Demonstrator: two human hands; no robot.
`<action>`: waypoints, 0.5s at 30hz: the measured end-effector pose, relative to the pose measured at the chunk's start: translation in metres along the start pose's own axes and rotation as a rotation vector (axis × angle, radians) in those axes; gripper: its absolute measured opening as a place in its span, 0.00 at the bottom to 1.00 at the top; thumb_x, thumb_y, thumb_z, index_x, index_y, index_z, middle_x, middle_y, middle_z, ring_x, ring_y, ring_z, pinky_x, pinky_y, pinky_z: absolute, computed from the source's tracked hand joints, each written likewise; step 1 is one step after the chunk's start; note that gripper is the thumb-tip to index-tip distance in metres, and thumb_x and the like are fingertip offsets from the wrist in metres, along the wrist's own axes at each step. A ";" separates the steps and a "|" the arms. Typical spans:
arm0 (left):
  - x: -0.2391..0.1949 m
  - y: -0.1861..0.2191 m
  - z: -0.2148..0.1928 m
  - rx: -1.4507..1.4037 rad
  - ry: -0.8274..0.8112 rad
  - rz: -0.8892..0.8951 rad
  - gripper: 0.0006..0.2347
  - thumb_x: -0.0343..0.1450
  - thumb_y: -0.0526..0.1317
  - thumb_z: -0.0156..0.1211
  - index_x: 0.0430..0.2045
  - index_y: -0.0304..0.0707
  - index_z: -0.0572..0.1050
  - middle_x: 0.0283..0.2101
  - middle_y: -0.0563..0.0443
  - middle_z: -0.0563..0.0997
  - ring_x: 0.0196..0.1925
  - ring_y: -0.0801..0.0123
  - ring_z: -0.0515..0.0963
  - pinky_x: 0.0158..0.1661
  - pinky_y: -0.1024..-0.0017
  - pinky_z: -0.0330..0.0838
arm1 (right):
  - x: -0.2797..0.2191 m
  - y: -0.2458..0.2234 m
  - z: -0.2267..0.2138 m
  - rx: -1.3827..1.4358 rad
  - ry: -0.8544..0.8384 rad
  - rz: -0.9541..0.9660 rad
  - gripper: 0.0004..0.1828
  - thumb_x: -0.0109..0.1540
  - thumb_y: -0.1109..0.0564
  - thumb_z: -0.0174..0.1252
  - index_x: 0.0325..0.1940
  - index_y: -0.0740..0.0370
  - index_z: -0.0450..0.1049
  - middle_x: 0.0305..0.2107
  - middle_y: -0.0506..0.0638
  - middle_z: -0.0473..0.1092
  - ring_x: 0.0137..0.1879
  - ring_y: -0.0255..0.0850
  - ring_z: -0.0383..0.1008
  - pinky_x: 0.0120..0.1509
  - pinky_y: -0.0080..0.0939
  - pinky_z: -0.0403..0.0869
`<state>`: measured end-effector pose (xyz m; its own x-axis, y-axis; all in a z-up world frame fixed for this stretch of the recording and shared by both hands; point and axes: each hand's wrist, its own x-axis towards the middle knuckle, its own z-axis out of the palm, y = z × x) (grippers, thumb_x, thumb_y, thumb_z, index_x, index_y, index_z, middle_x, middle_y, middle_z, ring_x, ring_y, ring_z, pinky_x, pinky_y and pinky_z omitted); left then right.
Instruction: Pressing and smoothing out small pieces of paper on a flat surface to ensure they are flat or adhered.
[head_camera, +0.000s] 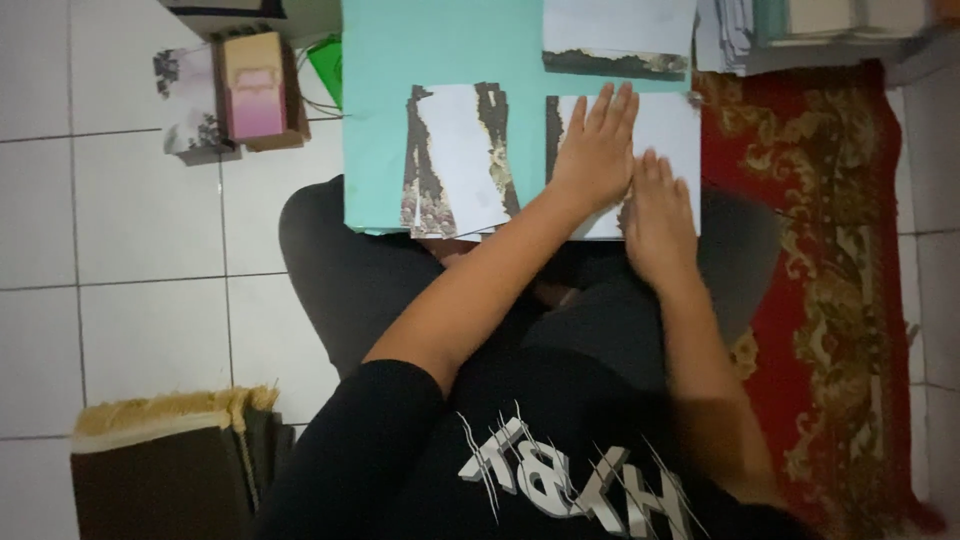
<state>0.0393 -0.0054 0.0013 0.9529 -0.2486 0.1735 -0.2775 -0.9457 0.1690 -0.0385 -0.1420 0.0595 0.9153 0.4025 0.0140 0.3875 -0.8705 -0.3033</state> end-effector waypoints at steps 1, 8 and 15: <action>0.001 0.001 0.003 -0.006 -0.001 0.007 0.31 0.76 0.50 0.42 0.71 0.25 0.51 0.76 0.36 0.52 0.79 0.49 0.46 0.73 0.48 0.38 | -0.004 -0.001 0.001 -0.004 0.000 0.008 0.35 0.64 0.62 0.49 0.76 0.73 0.54 0.73 0.69 0.52 0.80 0.59 0.46 0.79 0.61 0.47; -0.044 0.014 -0.034 -0.019 -0.053 0.049 0.26 0.79 0.46 0.31 0.72 0.29 0.52 0.77 0.39 0.49 0.80 0.50 0.47 0.74 0.50 0.39 | 0.021 0.019 0.009 -0.036 -0.005 -0.031 0.31 0.70 0.58 0.41 0.77 0.73 0.53 0.74 0.69 0.50 0.80 0.61 0.46 0.78 0.62 0.47; -0.058 0.012 -0.036 0.021 -0.203 0.073 0.25 0.81 0.47 0.25 0.76 0.40 0.49 0.79 0.47 0.46 0.80 0.52 0.44 0.75 0.49 0.38 | 0.042 0.029 0.014 -0.039 -0.045 -0.032 0.30 0.72 0.59 0.35 0.80 0.73 0.49 0.76 0.70 0.45 0.81 0.62 0.41 0.79 0.65 0.42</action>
<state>-0.0237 0.0054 0.0286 0.9359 -0.3520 -0.0150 -0.3464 -0.9272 0.1422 0.0092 -0.1464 0.0376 0.8970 0.4416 -0.0203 0.4209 -0.8672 -0.2661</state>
